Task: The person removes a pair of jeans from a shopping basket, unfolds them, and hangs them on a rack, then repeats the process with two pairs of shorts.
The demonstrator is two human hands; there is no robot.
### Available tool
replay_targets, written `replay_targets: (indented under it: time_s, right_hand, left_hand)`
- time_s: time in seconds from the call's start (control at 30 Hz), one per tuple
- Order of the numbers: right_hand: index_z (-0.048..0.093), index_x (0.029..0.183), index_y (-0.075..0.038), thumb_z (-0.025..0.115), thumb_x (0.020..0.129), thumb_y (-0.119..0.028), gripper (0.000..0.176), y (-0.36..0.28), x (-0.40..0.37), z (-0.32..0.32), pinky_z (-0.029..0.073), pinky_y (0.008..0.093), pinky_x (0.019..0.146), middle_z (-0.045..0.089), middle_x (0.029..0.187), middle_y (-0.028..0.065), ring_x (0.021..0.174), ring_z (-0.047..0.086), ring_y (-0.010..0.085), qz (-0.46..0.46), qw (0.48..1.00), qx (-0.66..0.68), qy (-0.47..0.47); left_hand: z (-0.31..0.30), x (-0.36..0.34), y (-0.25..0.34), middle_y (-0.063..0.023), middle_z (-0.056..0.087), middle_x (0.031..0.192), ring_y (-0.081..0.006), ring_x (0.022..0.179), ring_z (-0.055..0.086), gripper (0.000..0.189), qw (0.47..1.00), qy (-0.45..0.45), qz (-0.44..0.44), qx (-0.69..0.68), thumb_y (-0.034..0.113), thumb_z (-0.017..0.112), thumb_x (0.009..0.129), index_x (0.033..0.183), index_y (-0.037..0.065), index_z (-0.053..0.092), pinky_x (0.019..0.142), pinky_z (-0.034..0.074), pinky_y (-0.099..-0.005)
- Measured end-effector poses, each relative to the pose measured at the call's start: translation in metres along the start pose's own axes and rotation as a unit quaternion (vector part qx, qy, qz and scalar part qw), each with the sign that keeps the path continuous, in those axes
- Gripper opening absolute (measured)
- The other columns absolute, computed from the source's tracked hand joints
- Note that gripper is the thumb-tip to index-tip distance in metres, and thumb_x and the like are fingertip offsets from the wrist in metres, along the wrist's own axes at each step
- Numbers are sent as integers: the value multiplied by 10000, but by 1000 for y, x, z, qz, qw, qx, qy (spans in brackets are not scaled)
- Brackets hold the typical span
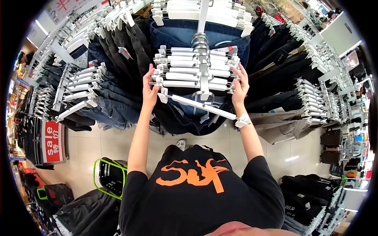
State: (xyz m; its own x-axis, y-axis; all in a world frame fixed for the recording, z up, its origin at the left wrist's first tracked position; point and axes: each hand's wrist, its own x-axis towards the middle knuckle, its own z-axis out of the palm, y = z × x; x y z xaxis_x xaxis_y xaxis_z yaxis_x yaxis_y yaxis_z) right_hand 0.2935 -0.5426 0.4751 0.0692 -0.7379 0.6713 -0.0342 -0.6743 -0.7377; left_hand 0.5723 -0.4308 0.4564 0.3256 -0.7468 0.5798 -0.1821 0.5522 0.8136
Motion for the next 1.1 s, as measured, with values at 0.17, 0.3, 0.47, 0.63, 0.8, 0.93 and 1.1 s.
replay_targets:
  time_s: [0.17, 0.3, 0.47, 0.63, 0.8, 0.93, 1.1]
  right_hand:
    - [561, 1007, -18, 446, 660, -8, 365, 0, -1, -3, 257, 301, 929, 428, 1190, 140, 1117, 382, 243, -2, 1000, 9, -10]
    - [187, 1283, -10, 453, 716, -46, 627, -21, -2, -5, 203, 286, 968, 191, 1336, 145, 1188, 284, 224, 120, 981, 154, 17]
    - [224, 1281, -24, 361, 848, -242, 504, -23, -2, -10, 199, 279, 971, 296, 1292, 124, 1178, 299, 212, 280, 925, 255, -13]
    - [18, 1316, -65, 311, 869, -292, 581, -27, 16, -33, 140, 271, 988, 153, 1350, 117, 1229, 193, 216, 544, 653, 526, 27]
    - [-21, 1318, -101, 316, 873, -248, 577, -14, -2, -20, 171, 277, 979, 131, 1353, 121, 1219, 205, 216, 299, 895, 312, -109]
    - [28, 1325, -138, 325, 869, -184, 545, -1, -9, -18, 209, 267, 965, 168, 1346, 99, 1204, 240, 204, 283, 883, 365, -79]
    - [136, 1318, -130, 324, 880, -203, 482, -20, -7, -20, 365, 252, 849, 358, 1233, 106, 1043, 427, 173, 311, 904, 284, -72]
  left_hand:
    - [-5, -12, 9, -135, 290, 1298, -188, 1079, 394, 738, 998, -8, -55, -11, 501, 573, 694, 1183, 9, 323, 885, 305, -269]
    - [-9, -7, 19, -118, 213, 1333, -224, 1230, 205, 692, 988, 8, -131, -85, 534, 361, 799, 1254, 26, 243, 979, 182, -332]
    - [-8, 25, -7, -82, 155, 1358, -221, 1255, 116, 591, 944, 13, -256, -209, 454, 162, 866, 1306, 59, 147, 1006, 87, -307]
    - [0, 27, 21, -111, 122, 1361, -199, 1256, 116, 605, 955, -2, -264, -132, 423, 255, 857, 1305, 38, 122, 1006, 80, -285]
    - [-5, 23, 23, -102, 275, 1302, -198, 1199, 257, 524, 963, 3, -263, -58, 376, 251, 875, 1268, 29, 240, 977, 184, -283]
    - [-12, 14, 36, -48, 316, 1286, -180, 1188, 269, 570, 935, -32, -351, -28, 500, 274, 837, 1278, 139, 276, 962, 185, -332]
    - [-19, 32, 33, -52, 340, 1269, -192, 1178, 287, 615, 924, -39, -379, -7, 532, 294, 813, 1274, 125, 286, 941, 221, -396]
